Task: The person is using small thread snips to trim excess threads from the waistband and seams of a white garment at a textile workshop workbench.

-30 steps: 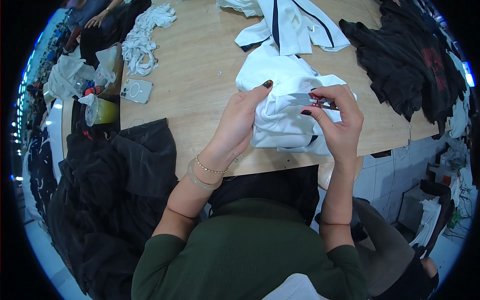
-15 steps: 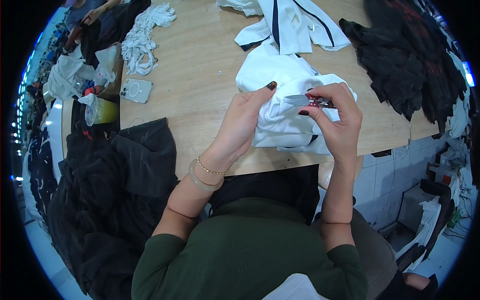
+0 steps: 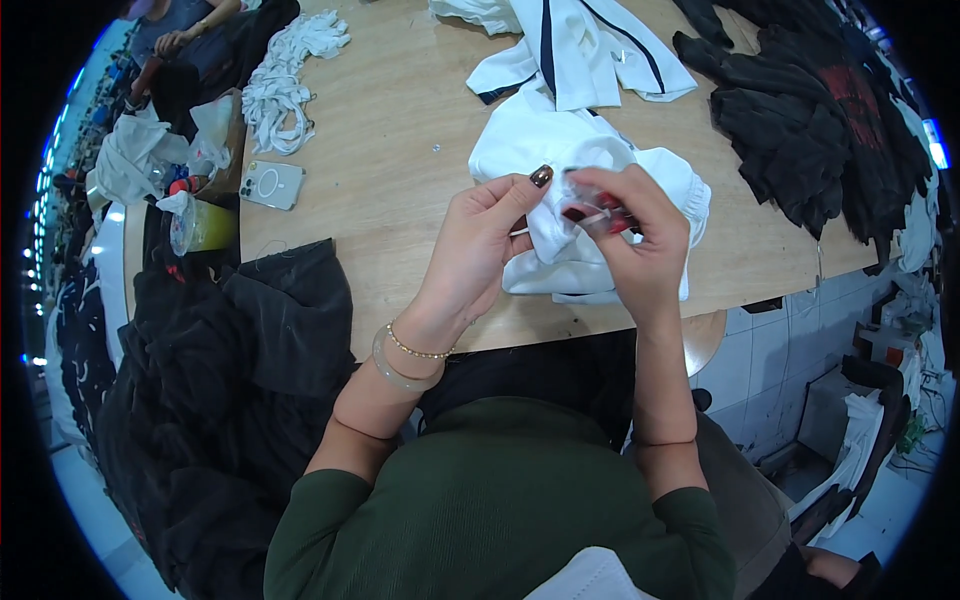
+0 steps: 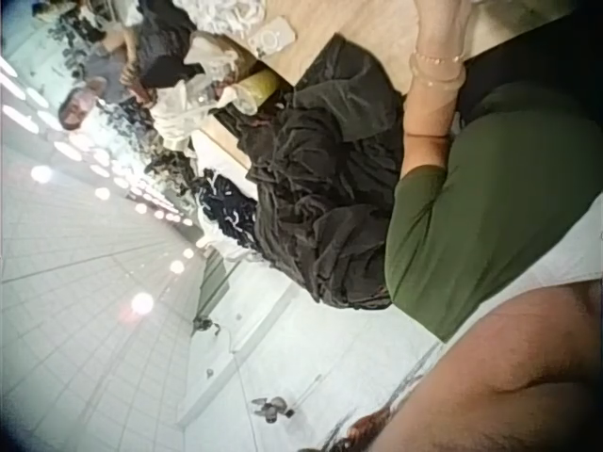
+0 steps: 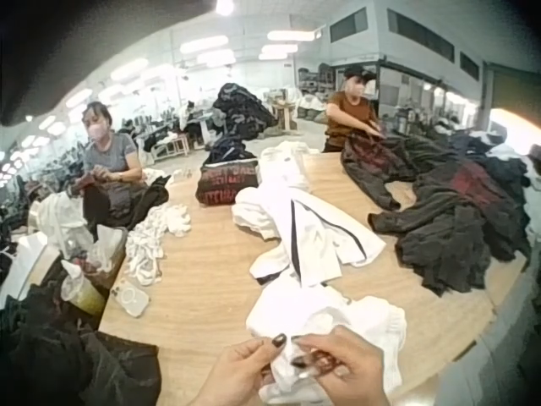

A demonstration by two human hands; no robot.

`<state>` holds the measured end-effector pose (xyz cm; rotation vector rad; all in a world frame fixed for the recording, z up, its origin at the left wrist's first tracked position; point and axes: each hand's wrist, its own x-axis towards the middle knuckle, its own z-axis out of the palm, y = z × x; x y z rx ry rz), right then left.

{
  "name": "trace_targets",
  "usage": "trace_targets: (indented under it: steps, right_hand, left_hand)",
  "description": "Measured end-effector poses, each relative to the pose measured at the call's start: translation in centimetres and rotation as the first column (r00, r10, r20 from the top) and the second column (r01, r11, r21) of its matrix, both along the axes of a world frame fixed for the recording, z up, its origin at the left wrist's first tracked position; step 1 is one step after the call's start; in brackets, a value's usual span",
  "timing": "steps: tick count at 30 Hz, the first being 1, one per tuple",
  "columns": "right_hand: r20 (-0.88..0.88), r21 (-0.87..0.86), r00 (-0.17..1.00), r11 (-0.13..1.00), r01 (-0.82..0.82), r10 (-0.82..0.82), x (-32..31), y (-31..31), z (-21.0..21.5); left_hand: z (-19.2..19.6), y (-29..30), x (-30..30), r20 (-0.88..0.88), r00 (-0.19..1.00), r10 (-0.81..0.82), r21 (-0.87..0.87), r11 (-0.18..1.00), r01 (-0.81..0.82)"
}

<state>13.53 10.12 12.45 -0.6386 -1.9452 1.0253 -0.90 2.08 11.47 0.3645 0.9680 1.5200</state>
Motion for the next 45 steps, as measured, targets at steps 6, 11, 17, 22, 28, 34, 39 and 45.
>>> trace_targets:
  steps: [6,11,17,22,28,34,39,45]
  right_hand:
    - [-0.237,-0.286,0.971,0.956,-0.059,-0.01,-0.9,0.5,-1.5]
    - [-0.243,-0.367,0.964,0.93,0.014,-0.11,1.1,0.6,-0.2]
    - [0.059,-0.057,0.985,0.985,0.162,-0.159,2.6,0.4,-0.7]
    - [0.11,0.11,0.983,0.985,0.133,-0.145,1.9,0.4,0.1]
    - [0.095,0.151,0.984,0.979,0.137,-0.152,1.9,0.4,0.3]
    - [0.11,0.169,0.98,0.974,0.149,-0.169,1.8,0.4,0.1]
    - [0.062,0.13,0.982,0.977,0.168,-0.177,1.9,0.4,0.4]
    - [0.093,0.198,0.973,0.961,0.191,-0.212,1.9,0.5,0.1]
  left_hand:
    - [-0.8,0.1,0.0,0.006,0.999,-0.033,-0.002,0.999,0.033]
    - [-0.5,-0.2,0.4,0.047,0.998,0.044,-0.019,0.999,-0.043]
    - [-0.7,0.0,0.4,0.041,0.999,0.015,-0.006,1.0,-0.015]
    - [-0.8,0.0,0.5,-0.022,1.0,-0.009,0.023,1.0,0.009]
    - [-0.8,0.0,0.6,-0.038,0.999,0.001,0.014,1.0,0.0]
    - [-0.7,0.0,0.6,-0.09,0.996,-0.011,0.0,1.0,0.011]
    - [-0.8,0.0,0.4,-0.091,0.996,0.0,0.012,1.0,0.001]
    - [-0.7,0.2,0.6,-0.134,0.991,0.006,-0.019,1.0,-0.009]
